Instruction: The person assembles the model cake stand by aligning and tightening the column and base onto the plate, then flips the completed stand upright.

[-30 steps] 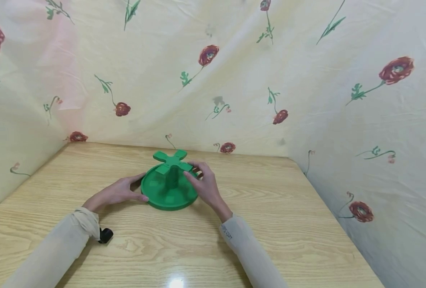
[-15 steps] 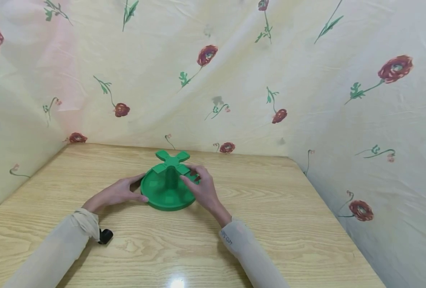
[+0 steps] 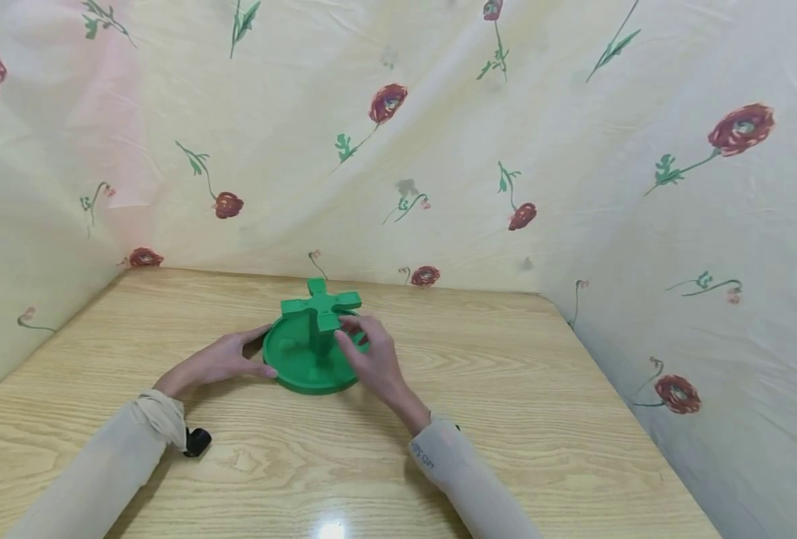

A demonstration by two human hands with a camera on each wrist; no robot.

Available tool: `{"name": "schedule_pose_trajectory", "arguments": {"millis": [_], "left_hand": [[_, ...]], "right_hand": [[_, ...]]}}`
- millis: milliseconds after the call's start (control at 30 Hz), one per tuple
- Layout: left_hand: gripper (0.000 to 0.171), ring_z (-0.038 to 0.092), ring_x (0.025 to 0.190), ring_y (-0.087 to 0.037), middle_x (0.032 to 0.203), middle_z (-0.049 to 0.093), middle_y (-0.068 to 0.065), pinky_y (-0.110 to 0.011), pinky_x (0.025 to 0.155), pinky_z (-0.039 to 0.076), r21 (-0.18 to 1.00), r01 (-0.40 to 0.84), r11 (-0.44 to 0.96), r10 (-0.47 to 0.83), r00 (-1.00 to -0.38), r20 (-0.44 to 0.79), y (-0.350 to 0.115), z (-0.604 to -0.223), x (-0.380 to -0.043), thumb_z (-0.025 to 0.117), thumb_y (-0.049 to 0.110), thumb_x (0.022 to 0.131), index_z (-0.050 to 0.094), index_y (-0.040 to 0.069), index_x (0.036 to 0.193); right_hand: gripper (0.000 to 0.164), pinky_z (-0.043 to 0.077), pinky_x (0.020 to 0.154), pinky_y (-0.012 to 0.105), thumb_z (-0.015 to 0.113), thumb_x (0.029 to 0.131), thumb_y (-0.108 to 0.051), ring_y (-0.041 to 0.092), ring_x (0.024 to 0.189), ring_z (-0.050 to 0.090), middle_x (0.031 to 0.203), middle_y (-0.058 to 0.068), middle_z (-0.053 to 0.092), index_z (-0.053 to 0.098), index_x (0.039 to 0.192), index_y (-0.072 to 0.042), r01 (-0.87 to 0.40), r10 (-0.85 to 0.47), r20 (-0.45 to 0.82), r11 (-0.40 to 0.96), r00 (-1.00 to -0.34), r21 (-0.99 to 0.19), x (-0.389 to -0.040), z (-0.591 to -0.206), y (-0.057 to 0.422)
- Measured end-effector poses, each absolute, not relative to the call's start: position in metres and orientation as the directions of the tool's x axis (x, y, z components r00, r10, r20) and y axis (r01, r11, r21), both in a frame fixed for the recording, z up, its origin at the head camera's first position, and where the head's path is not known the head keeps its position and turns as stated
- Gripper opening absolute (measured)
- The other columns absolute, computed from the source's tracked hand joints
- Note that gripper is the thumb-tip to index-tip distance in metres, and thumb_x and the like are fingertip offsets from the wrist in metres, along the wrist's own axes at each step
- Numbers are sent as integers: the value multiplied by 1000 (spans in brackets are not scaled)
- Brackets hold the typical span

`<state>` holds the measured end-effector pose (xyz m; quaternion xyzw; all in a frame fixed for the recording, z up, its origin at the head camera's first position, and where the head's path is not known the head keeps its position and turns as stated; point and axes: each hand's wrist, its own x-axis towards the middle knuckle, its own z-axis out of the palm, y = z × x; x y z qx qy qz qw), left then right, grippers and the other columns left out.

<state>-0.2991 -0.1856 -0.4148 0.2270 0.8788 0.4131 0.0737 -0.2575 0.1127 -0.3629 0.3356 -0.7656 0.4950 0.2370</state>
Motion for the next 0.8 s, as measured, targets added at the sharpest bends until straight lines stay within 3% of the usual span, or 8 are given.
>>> {"name": "schedule_pose_trajectory", "arguments": {"millis": [133, 300, 533, 800], "left_hand": [[107, 24, 152, -43, 164, 29, -25, -60, 118, 28, 751, 346, 563, 462, -885, 62, -186, -414, -299, 83, 46, 88, 23, -2, 163], [107, 23, 151, -44, 164, 29, -26, -61, 117, 28, 752, 350, 558, 465, -883, 65, -186, -414, -299, 83, 45, 88, 23, -3, 162], [108, 24, 152, -43, 164, 29, -25, -60, 118, 28, 758, 344, 555, 466, -883, 59, -186, -415, -300, 83, 46, 87, 23, -2, 163], [108, 22, 152, -42, 164, 29, -24, -59, 118, 27, 769, 339, 542, 464, -883, 62, -187, -414, -299, 84, 45, 87, 23, -1, 163]], "right_hand": [[20, 53, 73, 37, 64, 96, 13, 40, 90, 63, 100, 26, 67, 64, 115, 17, -771, -214, 750, 318, -626, -552, -262, -359, 116], [24, 52, 77, 41, 64, 96, 12, 48, 98, 61, 107, 33, 63, 62, 120, 17, -729, -161, 729, 351, -665, -587, -273, -357, 122], [35, 52, 90, 60, 61, 101, 7, 56, 116, 55, 128, 37, 57, 54, 133, 18, -666, -225, 629, 331, -744, -669, -285, -356, 127], [44, 49, 100, 59, 56, 105, 3, 51, 131, 49, 146, 36, 48, 46, 145, 16, -621, -315, 536, 337, -783, -708, -291, -354, 127]]}}
